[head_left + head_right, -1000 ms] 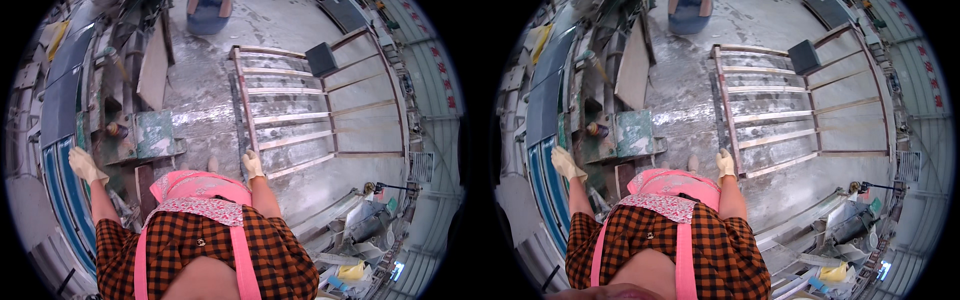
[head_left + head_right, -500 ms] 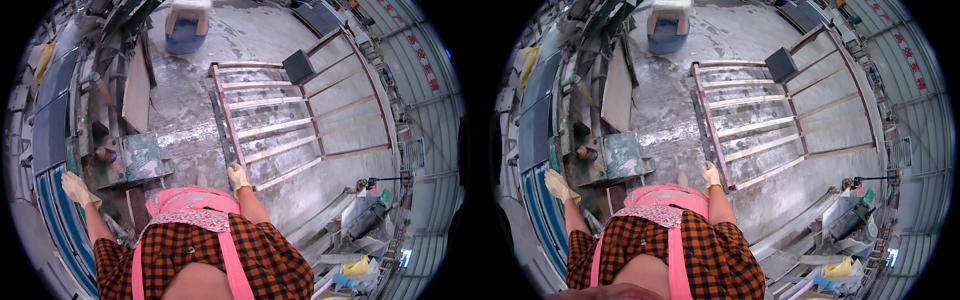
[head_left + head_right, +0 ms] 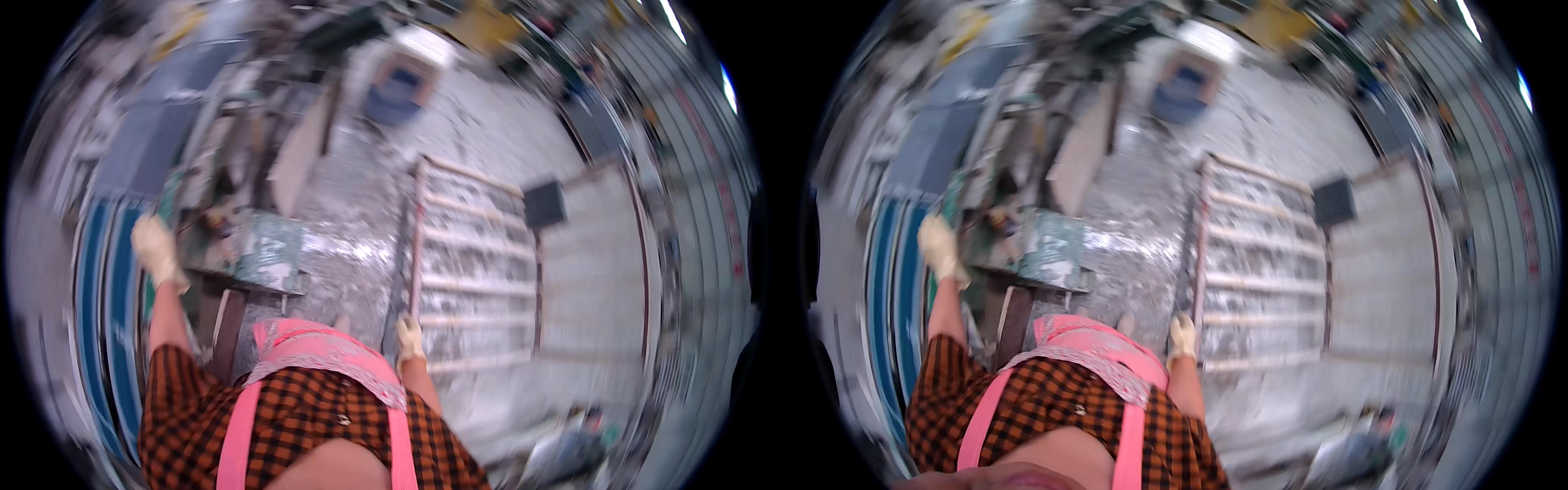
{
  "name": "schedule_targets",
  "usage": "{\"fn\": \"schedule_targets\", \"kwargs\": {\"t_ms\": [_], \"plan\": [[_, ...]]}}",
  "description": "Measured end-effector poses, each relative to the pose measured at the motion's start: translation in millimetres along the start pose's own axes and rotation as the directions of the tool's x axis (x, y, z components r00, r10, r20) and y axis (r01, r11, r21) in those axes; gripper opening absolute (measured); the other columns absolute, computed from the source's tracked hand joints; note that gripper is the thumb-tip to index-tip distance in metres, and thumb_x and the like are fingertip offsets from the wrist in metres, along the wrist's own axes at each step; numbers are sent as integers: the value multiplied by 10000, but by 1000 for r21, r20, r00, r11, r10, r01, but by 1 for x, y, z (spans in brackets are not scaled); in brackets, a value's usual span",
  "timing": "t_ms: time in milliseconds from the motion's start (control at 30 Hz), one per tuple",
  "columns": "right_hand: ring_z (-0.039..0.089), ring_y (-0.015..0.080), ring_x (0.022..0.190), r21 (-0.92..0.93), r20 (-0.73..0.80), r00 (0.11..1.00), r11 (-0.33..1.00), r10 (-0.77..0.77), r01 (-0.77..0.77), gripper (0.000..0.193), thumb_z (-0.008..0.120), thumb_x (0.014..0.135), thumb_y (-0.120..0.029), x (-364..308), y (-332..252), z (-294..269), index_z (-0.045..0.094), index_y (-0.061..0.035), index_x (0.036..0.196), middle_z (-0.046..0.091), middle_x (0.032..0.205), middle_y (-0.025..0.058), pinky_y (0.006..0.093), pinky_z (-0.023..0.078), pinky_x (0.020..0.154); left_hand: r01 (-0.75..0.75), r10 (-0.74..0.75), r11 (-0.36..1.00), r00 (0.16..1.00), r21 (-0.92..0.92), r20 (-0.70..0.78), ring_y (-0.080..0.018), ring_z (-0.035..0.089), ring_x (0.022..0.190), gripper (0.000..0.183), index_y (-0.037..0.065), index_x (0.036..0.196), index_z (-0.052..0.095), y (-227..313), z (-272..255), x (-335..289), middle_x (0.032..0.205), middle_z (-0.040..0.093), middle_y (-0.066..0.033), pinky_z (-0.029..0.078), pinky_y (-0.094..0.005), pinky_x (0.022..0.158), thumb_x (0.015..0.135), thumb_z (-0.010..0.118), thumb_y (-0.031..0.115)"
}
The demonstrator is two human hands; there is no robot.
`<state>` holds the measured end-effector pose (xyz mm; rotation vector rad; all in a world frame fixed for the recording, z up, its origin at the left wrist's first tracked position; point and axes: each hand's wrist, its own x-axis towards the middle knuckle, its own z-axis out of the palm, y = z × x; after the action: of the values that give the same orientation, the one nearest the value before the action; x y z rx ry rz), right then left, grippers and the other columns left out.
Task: The person retrieves dark grey rectangular tiles from a conveyor belt and stacks them onto a metal rack. They also handle white strips, placing them on the rack between the tiles. The person wears gloves and an apron while working in a factory setting.
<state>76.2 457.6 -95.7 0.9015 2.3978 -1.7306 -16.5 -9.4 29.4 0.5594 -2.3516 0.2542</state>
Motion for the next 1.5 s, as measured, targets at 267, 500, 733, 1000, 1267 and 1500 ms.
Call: {"fn": "schedule_targets", "kwargs": {"t_ms": [267,500,733,1000,1267,1500], "plan": [[420,68,515,99,74,997,995,16,-24,159,472,732,-150,-9,-11,-17,488,7,712,503,601,23,200,321,442,223,-243,969,942,108,231,-260,398,1024,346,-14,1057,429,-4,30,-16,1073,451,-152,258,-323,901,806,330,202],[419,61,539,253,160,982,966,-96,54,165,484,719,-130,-14,-39,-10,494,35,729,490,616,20,188,327,479,216,-213,976,966,-8,148,-232,344,1077,377,72,1142,363,4,17,-14,1162,380,-98,228,-354,914,803,342,237],[438,70,570,108,234,966,990,-109,86,119,458,714,-110,5,-16,-16,497,-2,684,484,610,9,198,347,509,170,-177,984,941,49,288,-247,348,1066,381,105,1152,358,8,1,-8,1154,388,-77,223,-398,904,797,354,243],[399,71,506,96,254,959,989,-130,108,146,441,703,-129,3,-2,-24,504,-9,649,487,581,16,206,314,448,100,-107,994,967,44,232,-239,308,1097,390,81,1156,347,12,-11,-6,1181,350,-89,191,-400,919,789,367,212],[421,106,498,-40,167,984,997,-62,70,161,447,686,-153,20,25,-19,497,-1,671,483,561,40,237,336,447,81,-78,997,968,-4,237,-232,343,1070,394,56,1136,365,12,-10,-7,1154,383,-101,223,-390,906,774,384,212],[419,104,508,-58,239,969,995,-62,78,150,454,684,-150,34,23,-18,492,-5,672,481,570,36,238,338,456,106,-101,994,975,-16,196,-244,331,1073,384,17,1119,373,13,-9,-8,1147,382,-122,193,-373,927,777,384,190]]}}
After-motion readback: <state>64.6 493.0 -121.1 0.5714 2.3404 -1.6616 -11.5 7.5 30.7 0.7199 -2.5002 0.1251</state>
